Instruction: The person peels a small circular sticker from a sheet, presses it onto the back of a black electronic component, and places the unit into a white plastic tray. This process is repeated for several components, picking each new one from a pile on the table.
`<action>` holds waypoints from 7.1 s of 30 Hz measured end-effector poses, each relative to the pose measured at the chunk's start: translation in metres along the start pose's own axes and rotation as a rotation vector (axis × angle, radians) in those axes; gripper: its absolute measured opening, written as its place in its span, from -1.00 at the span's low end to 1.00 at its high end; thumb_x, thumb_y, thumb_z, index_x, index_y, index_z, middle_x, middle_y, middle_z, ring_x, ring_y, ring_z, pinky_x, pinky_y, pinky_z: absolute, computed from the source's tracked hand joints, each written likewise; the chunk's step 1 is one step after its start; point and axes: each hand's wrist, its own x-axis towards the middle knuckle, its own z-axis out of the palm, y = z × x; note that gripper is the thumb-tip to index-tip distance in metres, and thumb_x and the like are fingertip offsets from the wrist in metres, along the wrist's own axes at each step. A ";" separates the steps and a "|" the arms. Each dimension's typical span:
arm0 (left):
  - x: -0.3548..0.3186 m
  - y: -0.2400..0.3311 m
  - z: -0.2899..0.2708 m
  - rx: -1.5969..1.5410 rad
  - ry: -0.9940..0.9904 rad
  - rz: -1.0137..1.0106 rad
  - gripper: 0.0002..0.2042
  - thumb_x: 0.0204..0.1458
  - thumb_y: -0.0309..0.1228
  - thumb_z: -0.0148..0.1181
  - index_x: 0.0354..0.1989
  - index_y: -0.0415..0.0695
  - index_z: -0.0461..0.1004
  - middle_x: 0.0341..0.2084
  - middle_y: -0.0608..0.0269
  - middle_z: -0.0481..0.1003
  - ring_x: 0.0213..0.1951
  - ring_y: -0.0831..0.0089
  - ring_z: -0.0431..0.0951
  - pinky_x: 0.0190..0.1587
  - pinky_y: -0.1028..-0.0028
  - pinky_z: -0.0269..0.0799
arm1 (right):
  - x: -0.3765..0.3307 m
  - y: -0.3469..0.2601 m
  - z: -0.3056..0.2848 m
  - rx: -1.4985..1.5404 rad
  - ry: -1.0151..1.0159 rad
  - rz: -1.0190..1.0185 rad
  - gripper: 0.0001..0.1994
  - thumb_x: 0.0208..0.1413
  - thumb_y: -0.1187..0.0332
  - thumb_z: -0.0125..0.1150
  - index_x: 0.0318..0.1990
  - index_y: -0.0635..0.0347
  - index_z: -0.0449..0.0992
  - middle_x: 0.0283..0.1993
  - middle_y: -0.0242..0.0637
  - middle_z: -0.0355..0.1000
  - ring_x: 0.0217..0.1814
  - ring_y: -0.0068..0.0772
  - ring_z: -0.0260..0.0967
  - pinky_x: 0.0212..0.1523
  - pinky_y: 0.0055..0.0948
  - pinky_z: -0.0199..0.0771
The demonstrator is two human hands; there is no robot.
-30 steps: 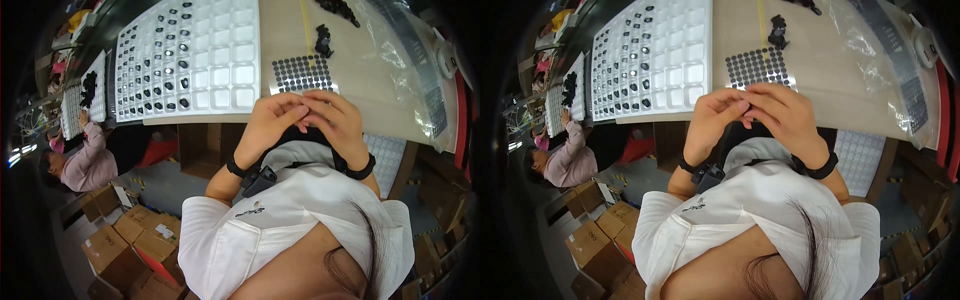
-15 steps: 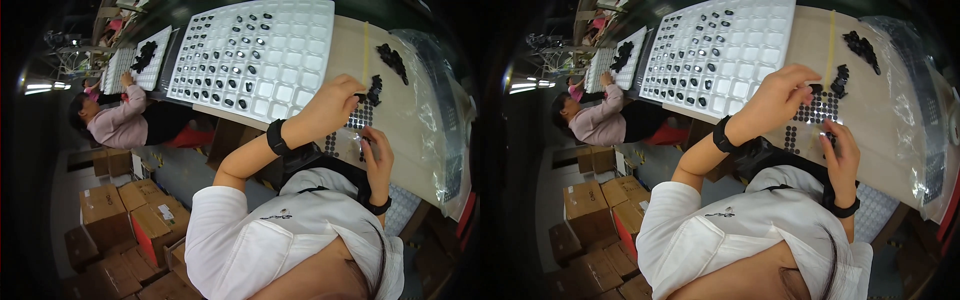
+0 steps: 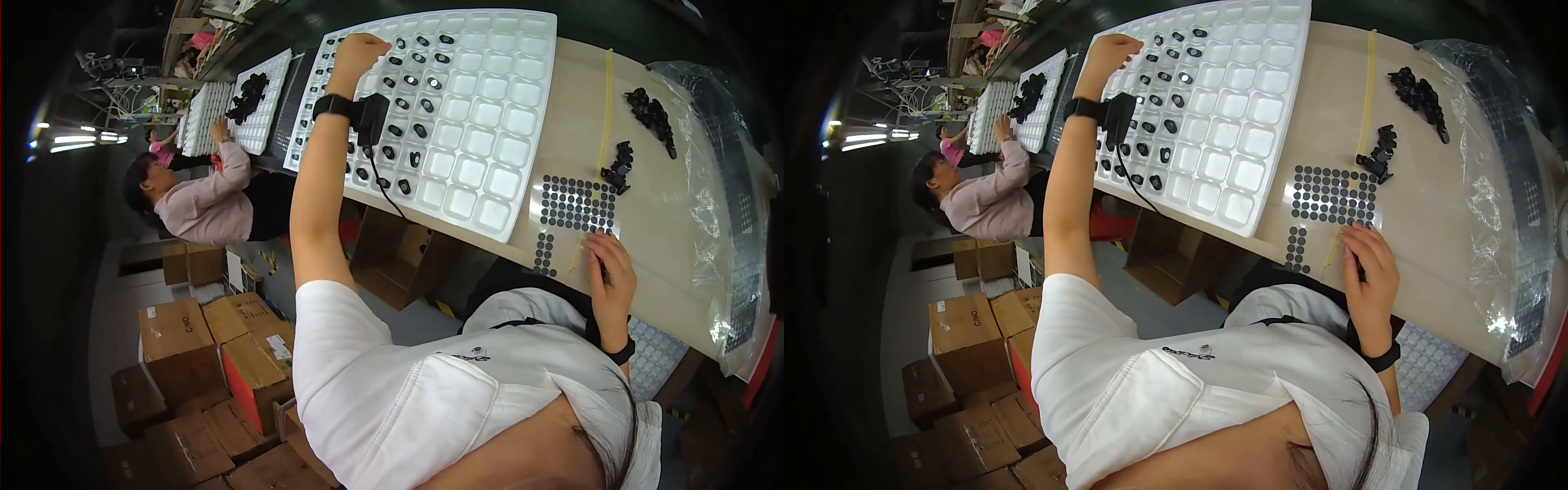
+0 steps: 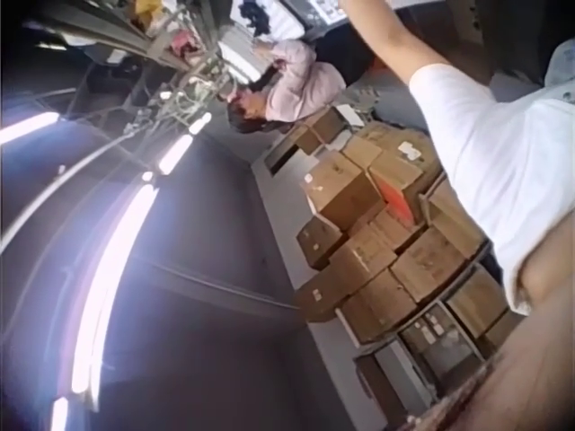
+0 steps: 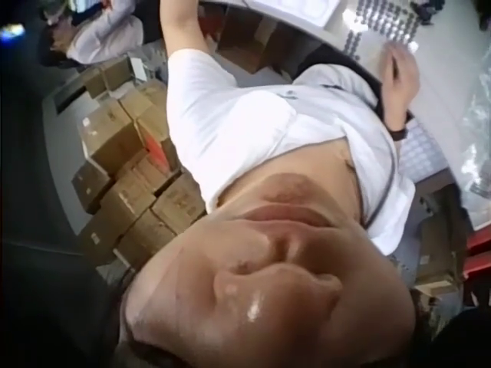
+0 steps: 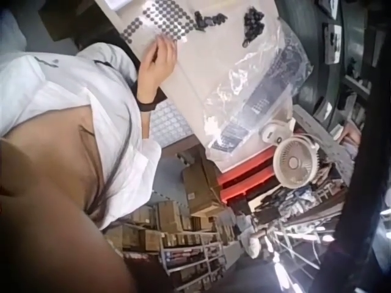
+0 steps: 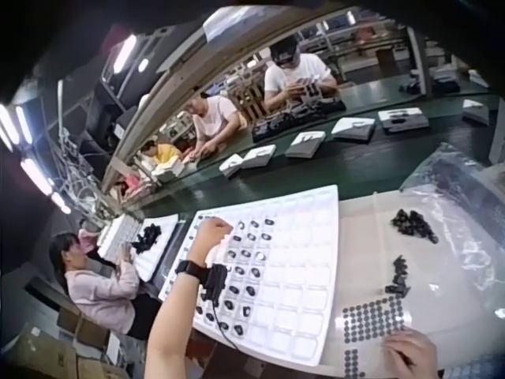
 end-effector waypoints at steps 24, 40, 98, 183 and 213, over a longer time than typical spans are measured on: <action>0.049 0.042 0.052 0.405 -0.144 -0.072 -0.75 -0.25 -0.30 0.17 -0.47 -0.25 0.47 -0.60 0.06 0.48 -0.50 0.30 0.52 -0.42 0.42 0.42 | 0.003 -0.003 0.003 -0.057 0.057 -0.007 -0.86 -0.11 0.62 0.02 -0.35 0.31 0.44 -0.28 -0.19 0.40 -0.12 -0.25 0.31 -0.01 -0.36 0.22; 0.038 0.051 0.046 -0.065 -0.186 0.012 -0.80 -0.17 -0.41 0.08 -0.46 -0.33 0.36 -0.74 0.12 0.40 -0.73 0.41 0.43 -0.71 0.46 0.32 | 0.003 -0.001 0.005 -0.060 0.061 -0.008 -0.86 -0.11 0.61 0.02 -0.34 0.30 0.45 -0.28 -0.21 0.40 -0.12 -0.26 0.31 -0.01 -0.36 0.22; -0.022 0.009 0.005 0.106 0.090 0.473 -0.80 -0.18 -0.48 0.19 -0.32 -0.18 0.46 -0.50 0.20 0.50 -0.43 0.51 0.50 -0.34 0.60 0.36 | -0.001 -0.002 0.007 -0.080 0.103 0.037 -0.87 -0.07 0.62 0.00 -0.33 0.31 0.44 -0.24 -0.19 0.38 -0.10 -0.29 0.29 0.00 -0.41 0.20; -0.262 0.166 0.092 -1.609 -0.751 -0.069 -0.71 0.00 -0.34 0.01 -0.23 -0.34 0.30 -0.44 0.12 0.37 -0.65 0.67 0.18 -0.70 0.72 0.02 | 0.030 -0.019 0.014 0.308 -0.066 0.223 -0.92 -0.03 0.45 0.05 -0.41 0.28 0.39 -0.38 -0.34 0.36 -0.30 -0.50 0.34 -0.30 -0.60 0.33; -0.265 0.182 0.093 -0.983 -0.249 0.309 -0.79 -0.31 -0.64 0.19 -0.40 -0.33 0.44 -0.50 0.18 0.45 -0.46 0.50 0.41 -0.37 0.64 0.28 | 0.024 -0.076 -0.015 0.495 0.031 0.139 -0.80 -0.18 0.63 0.18 -0.35 0.33 0.33 -0.15 -0.07 0.21 -0.11 -0.21 0.33 -0.08 -0.36 0.40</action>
